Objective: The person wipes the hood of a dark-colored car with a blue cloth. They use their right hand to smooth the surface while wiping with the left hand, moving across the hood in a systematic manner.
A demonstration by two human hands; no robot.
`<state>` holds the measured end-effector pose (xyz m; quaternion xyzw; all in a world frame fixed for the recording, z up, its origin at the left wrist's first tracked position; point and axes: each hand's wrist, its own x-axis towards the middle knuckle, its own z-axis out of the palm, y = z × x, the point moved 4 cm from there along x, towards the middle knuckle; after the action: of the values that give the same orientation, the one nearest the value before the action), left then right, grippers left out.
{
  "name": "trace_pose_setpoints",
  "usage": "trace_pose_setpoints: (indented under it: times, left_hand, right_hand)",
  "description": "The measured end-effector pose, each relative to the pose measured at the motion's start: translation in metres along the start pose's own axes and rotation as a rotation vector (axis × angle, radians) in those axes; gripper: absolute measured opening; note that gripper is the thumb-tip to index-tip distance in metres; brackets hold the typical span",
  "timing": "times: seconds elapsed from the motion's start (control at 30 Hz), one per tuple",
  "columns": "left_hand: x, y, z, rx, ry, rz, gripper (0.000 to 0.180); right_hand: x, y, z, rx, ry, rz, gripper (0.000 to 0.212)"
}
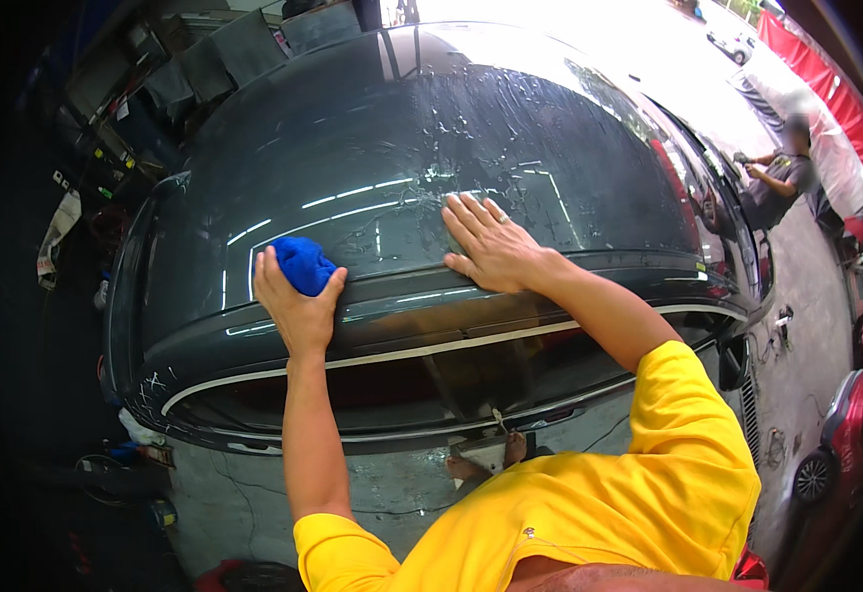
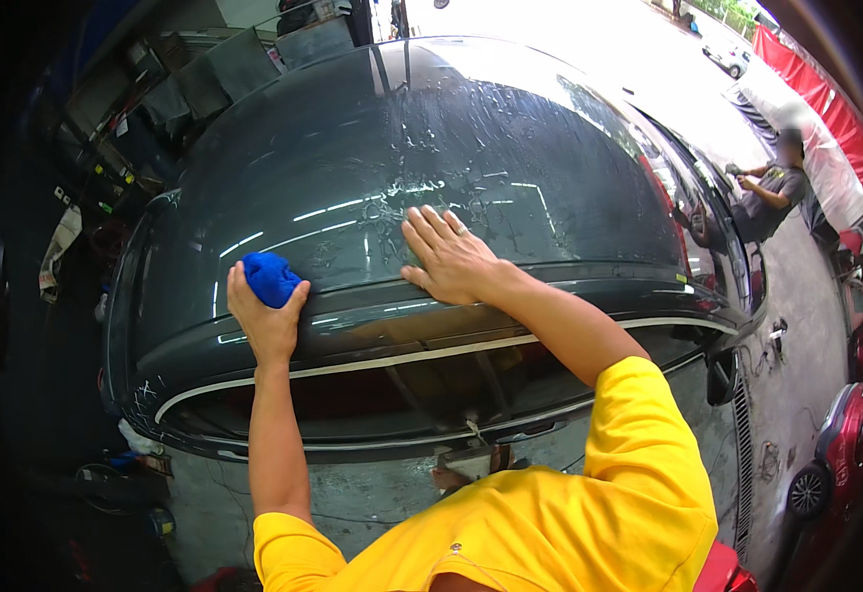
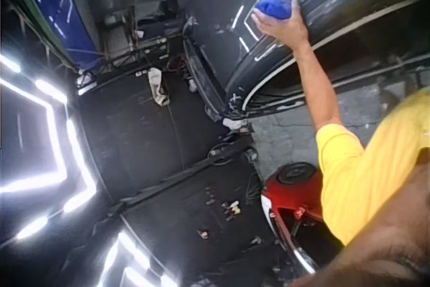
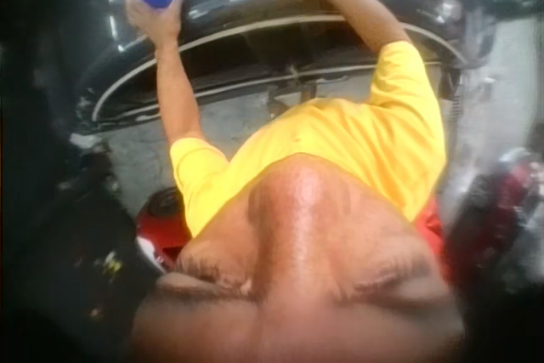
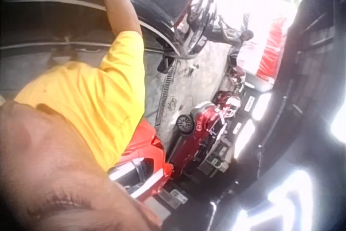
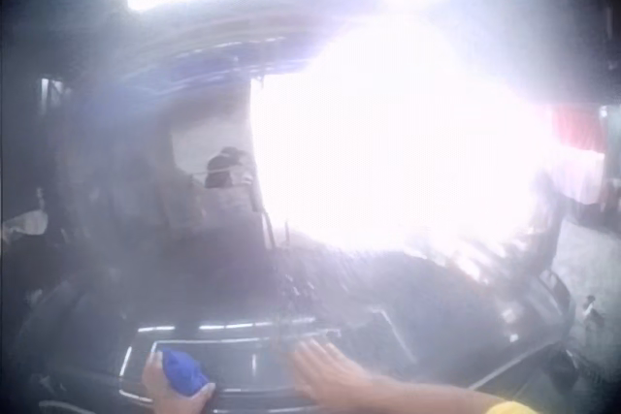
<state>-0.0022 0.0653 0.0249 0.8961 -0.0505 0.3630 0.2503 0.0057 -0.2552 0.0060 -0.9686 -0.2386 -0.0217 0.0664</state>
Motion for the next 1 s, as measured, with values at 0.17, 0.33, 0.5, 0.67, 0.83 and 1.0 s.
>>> trace_pose_setpoints:
  times: [0.17,0.33,0.5,0.67,0.83,1.0]
  left_hand:
    - [0.023,-0.007,-0.003,-0.128,-0.262,0.144,0.110]
    - [0.016,-0.016,0.000,-0.031,-0.190,0.086,0.112]
    - [0.013,-0.026,-0.007,-0.086,-0.194,0.152,0.111]
    - [0.019,-0.027,-0.003,-0.117,-0.179,0.200,0.109]
    - [0.020,-0.032,-0.001,-0.098,-0.156,0.171,0.108]
    - [0.020,-0.027,0.000,-0.085,-0.134,0.141,0.107]
  right_hand:
    - [0.026,-0.002,-0.006,-0.052,-0.067,-0.007,0.082]
    - [0.156,0.036,-0.013,-0.009,-0.063,0.063,0.085]
    - [0.330,0.115,-0.013,-0.029,-0.057,0.263,0.081]
    - [0.399,0.170,-0.012,0.003,0.045,0.475,0.083]
    - [0.343,0.109,-0.009,-0.062,-0.055,0.241,0.082]
    - [0.171,-0.002,-0.012,-0.068,-0.150,-0.010,0.085]
